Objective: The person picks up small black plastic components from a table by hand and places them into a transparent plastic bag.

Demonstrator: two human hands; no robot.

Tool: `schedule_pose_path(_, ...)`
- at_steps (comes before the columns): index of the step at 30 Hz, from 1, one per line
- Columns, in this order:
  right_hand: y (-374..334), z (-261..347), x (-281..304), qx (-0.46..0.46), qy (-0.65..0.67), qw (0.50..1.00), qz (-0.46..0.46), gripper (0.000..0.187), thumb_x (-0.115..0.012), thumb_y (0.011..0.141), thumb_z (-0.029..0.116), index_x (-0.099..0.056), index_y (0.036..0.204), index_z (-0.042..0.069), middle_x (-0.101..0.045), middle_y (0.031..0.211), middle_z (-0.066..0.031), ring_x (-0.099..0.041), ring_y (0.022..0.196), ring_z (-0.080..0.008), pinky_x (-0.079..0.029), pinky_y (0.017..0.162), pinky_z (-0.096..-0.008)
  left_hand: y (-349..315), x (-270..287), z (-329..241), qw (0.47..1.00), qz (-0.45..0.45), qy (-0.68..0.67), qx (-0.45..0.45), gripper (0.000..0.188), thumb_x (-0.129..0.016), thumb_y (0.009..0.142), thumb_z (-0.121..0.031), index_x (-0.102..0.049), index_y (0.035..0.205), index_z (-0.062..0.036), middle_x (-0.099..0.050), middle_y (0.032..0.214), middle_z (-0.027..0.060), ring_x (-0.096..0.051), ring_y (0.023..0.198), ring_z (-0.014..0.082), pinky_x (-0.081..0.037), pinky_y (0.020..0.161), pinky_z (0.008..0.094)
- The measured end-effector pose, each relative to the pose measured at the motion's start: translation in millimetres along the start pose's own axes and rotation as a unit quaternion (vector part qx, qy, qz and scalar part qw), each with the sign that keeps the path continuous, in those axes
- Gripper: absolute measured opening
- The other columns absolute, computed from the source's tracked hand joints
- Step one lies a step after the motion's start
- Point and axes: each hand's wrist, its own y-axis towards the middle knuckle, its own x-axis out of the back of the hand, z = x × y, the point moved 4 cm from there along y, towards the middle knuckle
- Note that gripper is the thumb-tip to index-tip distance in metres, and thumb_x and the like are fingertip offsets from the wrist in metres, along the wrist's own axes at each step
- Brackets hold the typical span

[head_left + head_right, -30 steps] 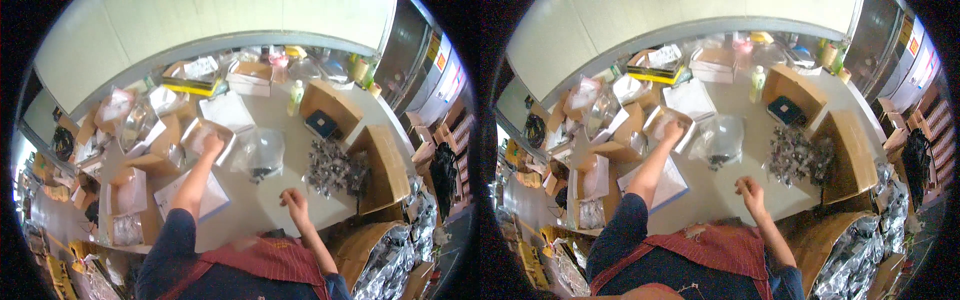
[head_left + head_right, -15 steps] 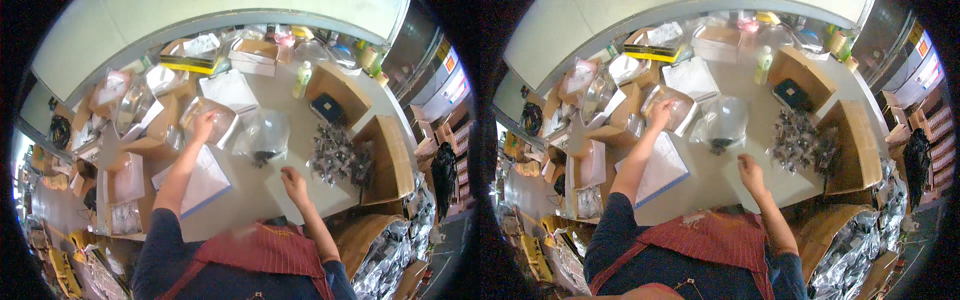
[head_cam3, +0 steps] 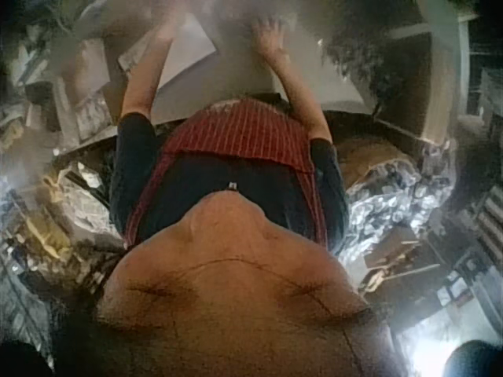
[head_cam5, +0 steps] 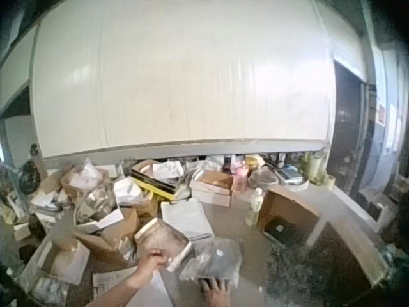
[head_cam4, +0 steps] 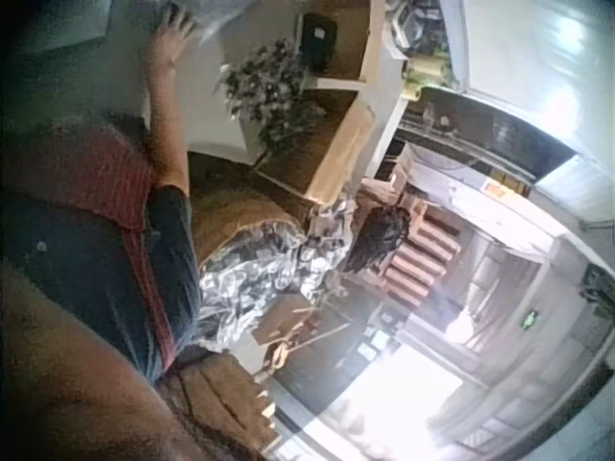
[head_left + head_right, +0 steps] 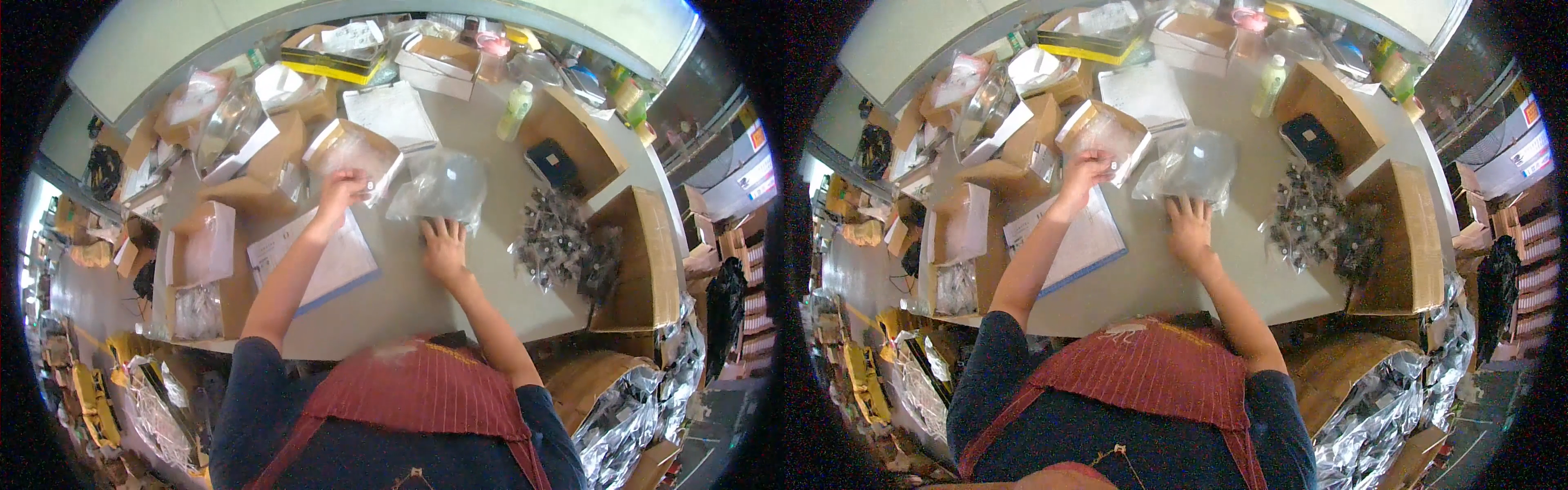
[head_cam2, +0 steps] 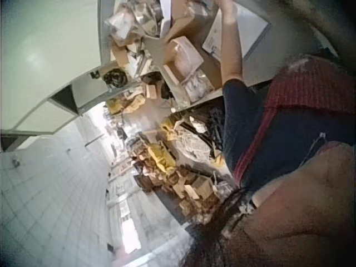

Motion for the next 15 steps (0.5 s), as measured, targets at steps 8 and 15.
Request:
schedule_pose_path(8,-37.4,-7.9,-13.4,0.056,0.081,0.994,-0.045,0.042,-0.059,0.083,0.011,-0.059,0.125,0.009,-0.050,0.135,-0.0137,-0.042,0.130,-0.0382,-0.034,0.109,-0.0548,-66.1,-23.7,38.7,0.986,0.016,-0.121,0.115,0.017,-0.062,0.091,-0.001,-0.060,0.107,0.0043,-0.067,0.106,0.0119,-0.067,0.103,0.0244,-0.056,0.096,0.0425)
schedule_pose_path(15,-45.7,11.4,35.3,0.034,0.199,0.975,-0.090,0.033,-0.067,0.085,0.017,-0.062,0.117,0.008,-0.055,0.129,-0.0130,-0.048,0.123,-0.0355,-0.034,0.106,-0.0507,-107.1,-29.0,78.2,0.984,-0.048,-0.153,0.083,0.024,-0.070,0.086,-0.001,-0.059,0.106,0.0071,-0.067,0.098,0.0122,-0.068,0.095,0.0237,-0.056,0.088,0.0353)
